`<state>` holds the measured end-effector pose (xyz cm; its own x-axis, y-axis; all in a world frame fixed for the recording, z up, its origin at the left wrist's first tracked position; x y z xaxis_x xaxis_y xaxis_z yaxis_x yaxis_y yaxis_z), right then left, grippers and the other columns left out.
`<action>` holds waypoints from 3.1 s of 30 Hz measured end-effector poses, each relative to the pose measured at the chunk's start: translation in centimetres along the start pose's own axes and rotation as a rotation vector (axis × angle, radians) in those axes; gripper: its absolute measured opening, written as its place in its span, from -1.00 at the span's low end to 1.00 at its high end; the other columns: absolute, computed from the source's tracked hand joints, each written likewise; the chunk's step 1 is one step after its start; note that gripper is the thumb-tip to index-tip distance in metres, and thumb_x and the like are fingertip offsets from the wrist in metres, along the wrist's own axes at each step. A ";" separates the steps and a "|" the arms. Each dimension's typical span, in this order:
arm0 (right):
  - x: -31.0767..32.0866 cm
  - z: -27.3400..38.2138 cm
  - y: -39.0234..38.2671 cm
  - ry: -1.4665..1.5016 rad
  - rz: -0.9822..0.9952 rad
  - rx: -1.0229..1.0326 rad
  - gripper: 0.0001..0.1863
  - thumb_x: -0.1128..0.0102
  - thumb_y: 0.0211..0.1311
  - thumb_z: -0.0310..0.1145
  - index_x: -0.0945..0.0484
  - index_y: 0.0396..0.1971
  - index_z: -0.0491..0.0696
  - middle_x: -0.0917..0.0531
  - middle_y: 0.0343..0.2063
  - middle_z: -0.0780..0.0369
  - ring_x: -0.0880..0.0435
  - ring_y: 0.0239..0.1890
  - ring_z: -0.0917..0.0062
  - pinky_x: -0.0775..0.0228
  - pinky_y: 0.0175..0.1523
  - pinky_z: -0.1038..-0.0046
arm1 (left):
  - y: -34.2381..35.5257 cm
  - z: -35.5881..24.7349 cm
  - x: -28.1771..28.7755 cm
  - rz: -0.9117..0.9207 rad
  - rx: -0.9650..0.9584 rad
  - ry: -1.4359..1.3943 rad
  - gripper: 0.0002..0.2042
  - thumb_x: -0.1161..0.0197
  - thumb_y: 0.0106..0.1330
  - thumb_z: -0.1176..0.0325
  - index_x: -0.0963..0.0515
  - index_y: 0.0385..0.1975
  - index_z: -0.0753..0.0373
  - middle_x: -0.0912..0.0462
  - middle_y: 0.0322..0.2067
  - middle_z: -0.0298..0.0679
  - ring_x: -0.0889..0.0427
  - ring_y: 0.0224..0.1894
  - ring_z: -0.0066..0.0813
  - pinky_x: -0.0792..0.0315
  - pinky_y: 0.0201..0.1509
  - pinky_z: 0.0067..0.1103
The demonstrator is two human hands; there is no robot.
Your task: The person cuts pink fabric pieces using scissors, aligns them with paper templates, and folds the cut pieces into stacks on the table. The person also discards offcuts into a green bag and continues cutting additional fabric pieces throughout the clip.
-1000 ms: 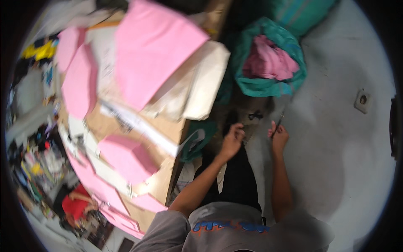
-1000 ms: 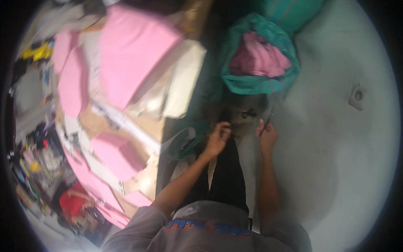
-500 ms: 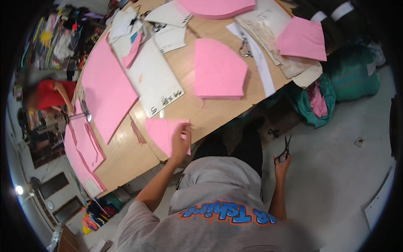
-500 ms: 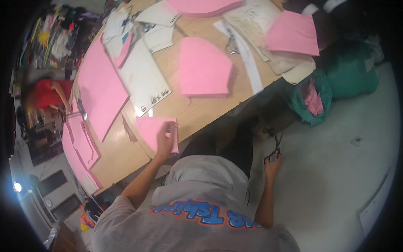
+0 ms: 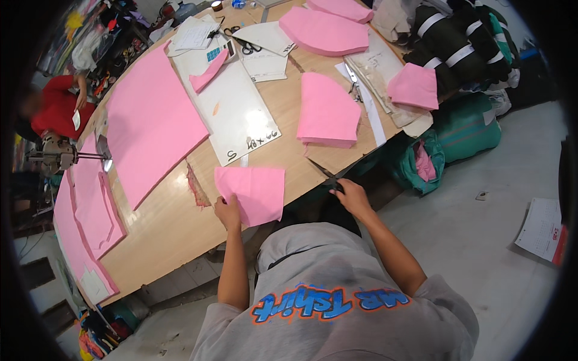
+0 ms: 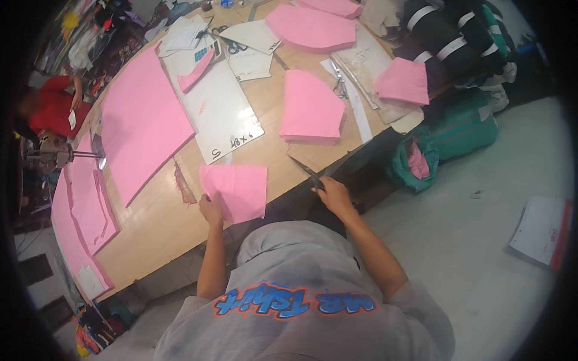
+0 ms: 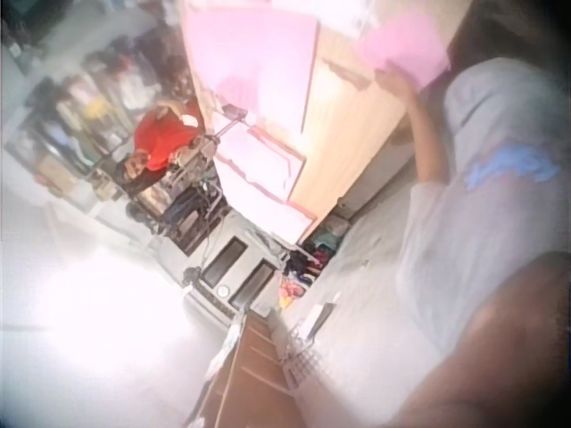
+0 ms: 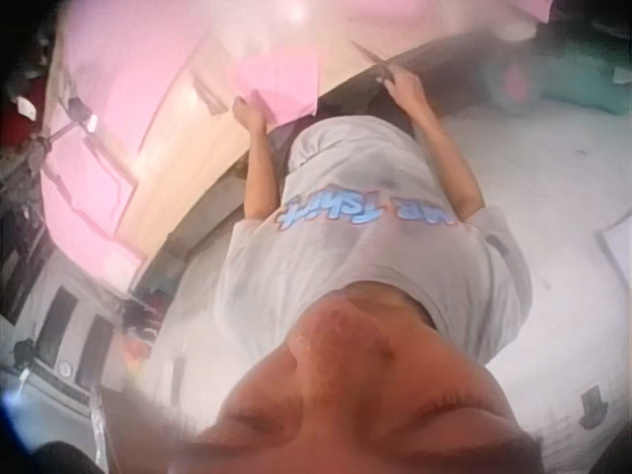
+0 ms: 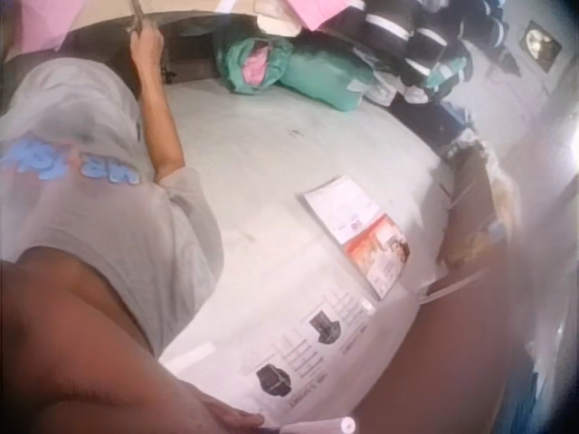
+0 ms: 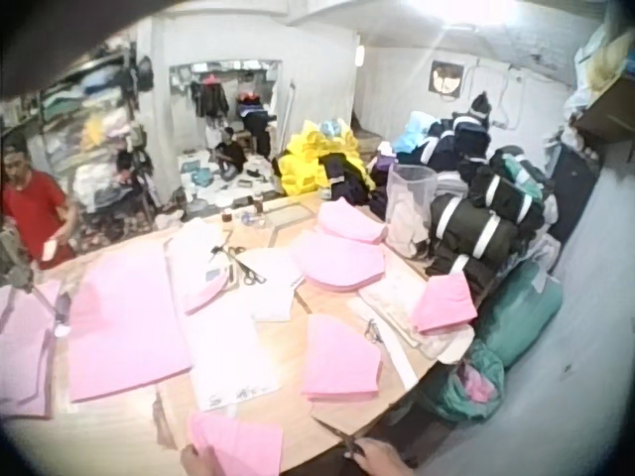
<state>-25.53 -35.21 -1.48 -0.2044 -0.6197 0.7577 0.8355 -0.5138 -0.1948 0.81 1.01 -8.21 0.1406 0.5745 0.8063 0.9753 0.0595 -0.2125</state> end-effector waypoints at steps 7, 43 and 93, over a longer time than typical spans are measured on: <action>-2.9 -0.7 5.3 -0.144 0.029 0.002 -0.67 -0.42 0.50 -0.23 -0.58 -0.12 -0.22 -0.79 -0.14 -0.13 -0.77 -0.03 -0.19 -0.60 0.04 -0.14 | -2.4 -0.9 1.5 0.038 -0.060 -0.535 -0.63 -0.40 0.60 0.25 -0.55 0.15 0.43 -0.78 -0.03 -0.01 -0.74 -0.01 -0.30 -0.60 0.11 -0.39; 0.4 8.7 7.4 0.580 0.051 0.124 -0.58 -0.42 0.59 -0.22 -0.60 0.27 -0.09 -0.62 0.08 0.15 -0.72 0.08 0.44 -0.66 0.18 0.35 | -10.9 -23.2 9.0 0.216 -0.630 -0.658 -0.66 -0.24 0.66 0.42 -0.53 0.31 0.42 -0.70 0.07 -0.13 -0.74 0.07 -0.42 -0.75 -0.11 -0.50; 10.3 -4.0 24.8 0.111 -0.043 -0.133 -0.58 -0.29 0.58 -0.16 -0.62 0.22 -0.12 -0.81 -0.08 -0.19 -0.79 0.05 -0.20 -0.60 0.16 -0.06 | -0.3 -30.1 -12.6 0.856 -0.203 -0.477 -0.43 -0.35 0.63 0.13 -0.57 0.39 0.51 -0.80 0.17 0.02 -0.78 0.13 -0.30 -0.61 0.28 -0.40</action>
<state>-8.95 -56.65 -1.00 -0.2994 -0.6535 0.6952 0.7514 -0.6105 -0.2503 3.86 -30.79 -1.64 0.7698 0.6286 0.1106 0.5943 -0.6427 -0.4835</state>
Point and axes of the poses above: each hand's wrist, its own y-axis towards the middle knuckle, its own x-axis out of the back of the hand, z = x × y, the point moved 1 cm from there along y, towards the middle knuckle
